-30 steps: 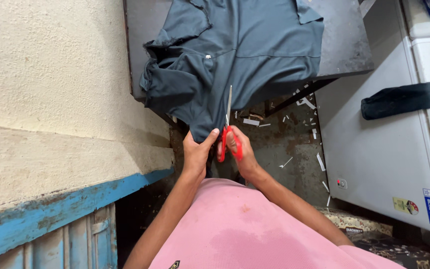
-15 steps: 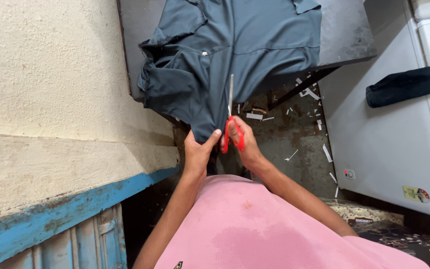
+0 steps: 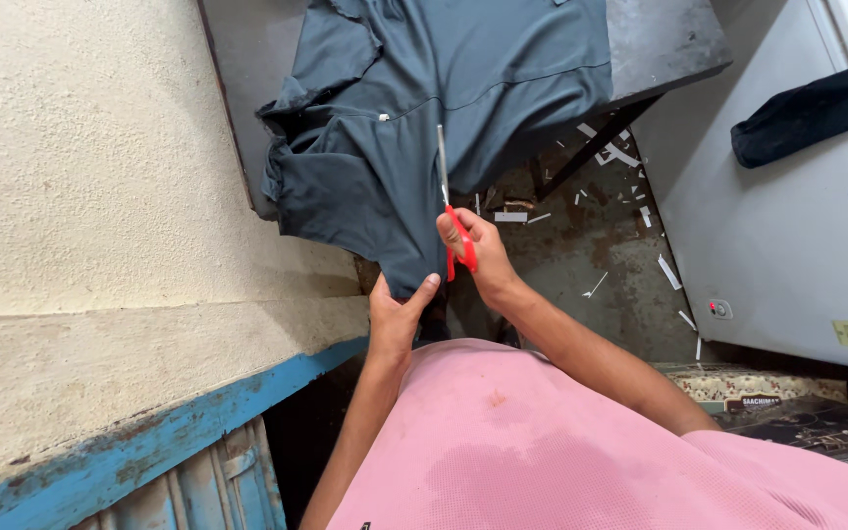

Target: The person removes a dark garment from a plastic bag, unfolds it on a table, and uses red scissors to cut the fabric into strips. The person repeatedly cuts along the garment's seams and edges, producing multiple fabric pieces.

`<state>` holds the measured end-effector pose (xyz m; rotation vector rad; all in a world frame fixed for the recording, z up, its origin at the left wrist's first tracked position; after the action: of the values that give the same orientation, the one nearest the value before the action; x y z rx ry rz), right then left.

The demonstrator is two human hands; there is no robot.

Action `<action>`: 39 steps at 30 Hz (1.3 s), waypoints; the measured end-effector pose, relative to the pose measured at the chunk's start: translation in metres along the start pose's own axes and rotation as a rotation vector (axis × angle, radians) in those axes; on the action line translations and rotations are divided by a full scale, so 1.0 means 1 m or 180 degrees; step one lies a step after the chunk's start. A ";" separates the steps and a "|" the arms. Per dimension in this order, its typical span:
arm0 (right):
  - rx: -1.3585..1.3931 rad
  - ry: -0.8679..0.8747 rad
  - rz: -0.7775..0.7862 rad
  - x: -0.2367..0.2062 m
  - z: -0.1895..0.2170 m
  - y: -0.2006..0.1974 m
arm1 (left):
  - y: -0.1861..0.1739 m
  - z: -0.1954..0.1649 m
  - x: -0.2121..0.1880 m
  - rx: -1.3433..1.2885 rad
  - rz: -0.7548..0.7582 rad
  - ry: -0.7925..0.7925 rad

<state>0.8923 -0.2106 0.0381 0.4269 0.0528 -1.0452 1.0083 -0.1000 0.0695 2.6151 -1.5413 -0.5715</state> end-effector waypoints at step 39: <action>-0.0307 0.0077 0.0326 0.061 0.044 -0.020 | -0.060 0.064 0.018 0.0969 -0.0033 -0.0247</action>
<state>0.8996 -0.2859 0.0576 0.3512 0.1017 -0.9327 1.0450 -0.0766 -0.0087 2.8511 -1.7655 -0.4777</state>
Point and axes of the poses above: each hand's wrist, its own x-axis towards the middle knuckle, its own y-axis out of the palm, z = x × y, the point moved 2 cm from there along x, towards the middle knuckle, and after that the axes turned 2 degrees about y, right-handed, at the moved point
